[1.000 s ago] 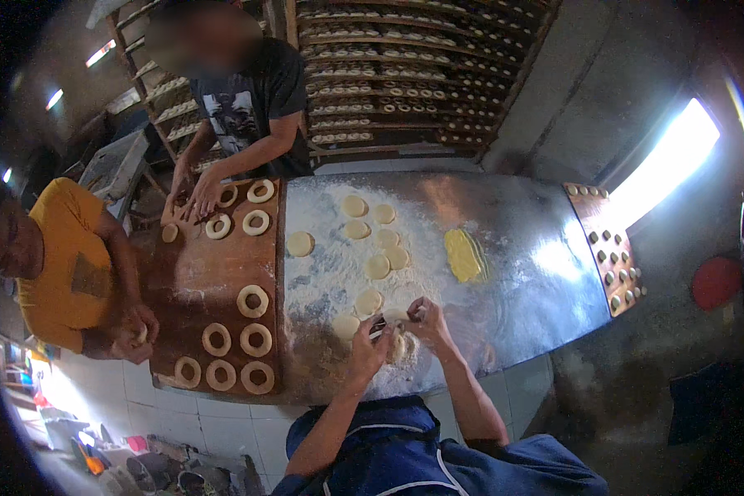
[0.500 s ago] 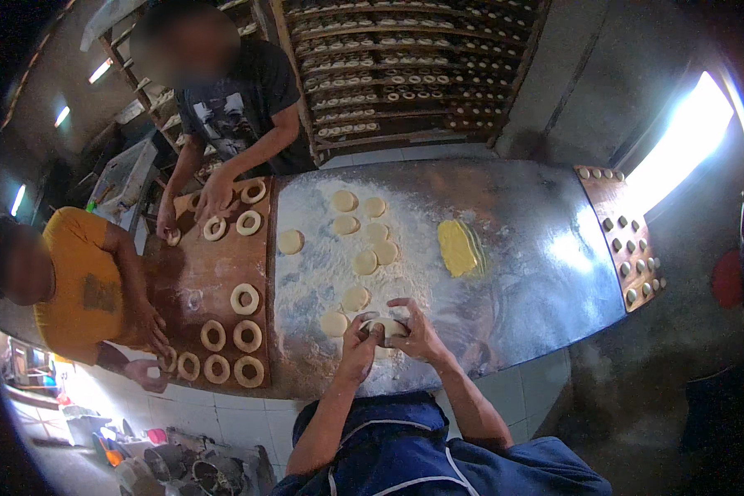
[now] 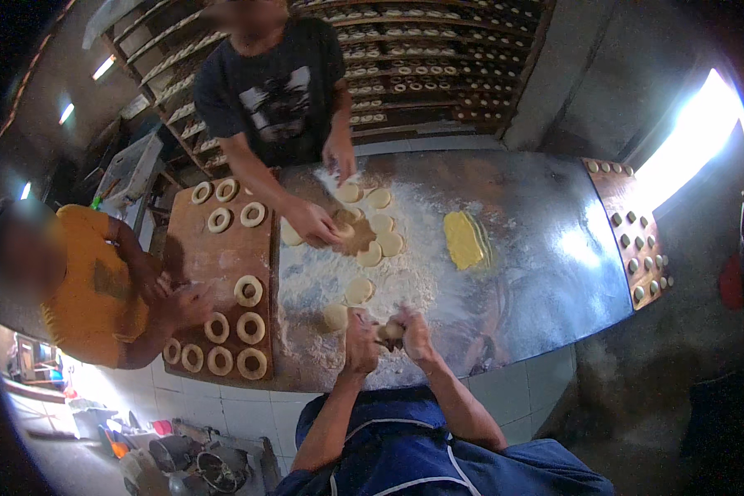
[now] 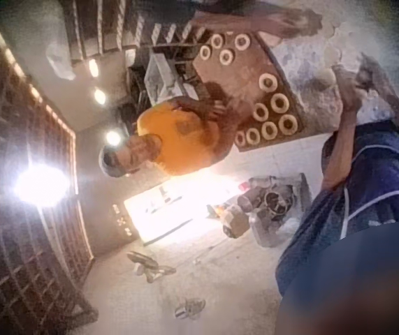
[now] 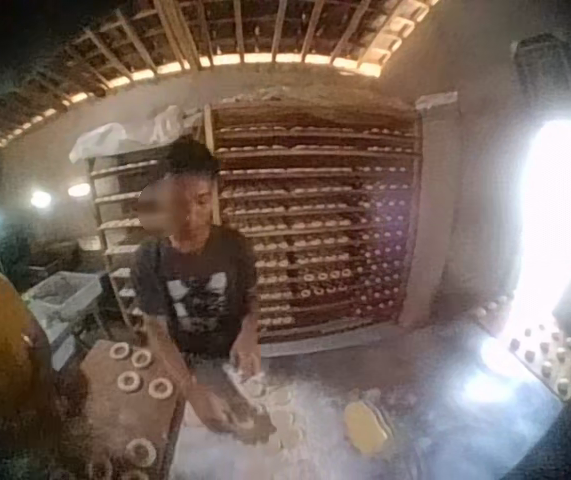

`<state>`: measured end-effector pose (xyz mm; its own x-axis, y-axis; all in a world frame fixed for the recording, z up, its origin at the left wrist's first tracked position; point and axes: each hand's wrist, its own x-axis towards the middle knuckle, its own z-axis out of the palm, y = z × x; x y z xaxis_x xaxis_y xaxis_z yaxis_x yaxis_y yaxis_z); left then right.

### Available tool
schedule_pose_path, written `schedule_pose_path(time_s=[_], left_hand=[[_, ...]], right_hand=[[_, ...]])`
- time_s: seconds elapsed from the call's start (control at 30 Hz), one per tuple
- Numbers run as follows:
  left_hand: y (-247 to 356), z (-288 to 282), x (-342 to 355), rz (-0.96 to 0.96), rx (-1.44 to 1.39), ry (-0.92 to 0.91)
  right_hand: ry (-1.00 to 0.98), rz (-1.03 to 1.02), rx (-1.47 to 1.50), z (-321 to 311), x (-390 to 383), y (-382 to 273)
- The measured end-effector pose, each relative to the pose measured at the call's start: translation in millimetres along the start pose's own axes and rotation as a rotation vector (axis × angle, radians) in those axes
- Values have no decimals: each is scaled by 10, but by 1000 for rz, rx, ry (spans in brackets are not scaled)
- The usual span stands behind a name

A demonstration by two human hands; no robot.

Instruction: The person shapes small dough pieces into ring forms by hand and places them on a wooden board. Other workers are also shaping dough nearby. The rings are arranged in rows on the board.

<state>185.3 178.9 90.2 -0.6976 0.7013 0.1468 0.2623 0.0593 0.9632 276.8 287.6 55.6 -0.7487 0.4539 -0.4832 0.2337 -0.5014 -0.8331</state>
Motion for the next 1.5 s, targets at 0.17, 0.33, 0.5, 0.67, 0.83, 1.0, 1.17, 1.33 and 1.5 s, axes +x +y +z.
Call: schedule_pose_path(time_s=[0.17,0.33,0.5,0.67,0.83,1.0,1.17,1.33,1.5], left_hand=[[-114,76,-114,-170,-443,176],[-343,-42,-200,186,168,151],[-665,-228,-181,-30,-866,-24],[-663,-337,-300,116,83,151],[-571,-603,-234,-49,-253,303],[-601,-955,-167,-84,-662,253],[-660,-1499,-172,-98,-85,359],[-754,-2038,-82,-176,-664,571],[-1191,-2828,25,-201,-526,311]], right_hand=[[131,-558,-671,159,-39,65],[15,-319,-559,286,-118,24],[67,-774,-573,314,-154,305],[-210,-629,-885,230,60,606],[-31,-1123,-1071,506,166,706],[-161,-1079,-808,839,333,676],[-375,-752,-1141,1224,534,697],[-318,-959,-946,1993,707,479],[-505,-430,-606,2719,954,200]])
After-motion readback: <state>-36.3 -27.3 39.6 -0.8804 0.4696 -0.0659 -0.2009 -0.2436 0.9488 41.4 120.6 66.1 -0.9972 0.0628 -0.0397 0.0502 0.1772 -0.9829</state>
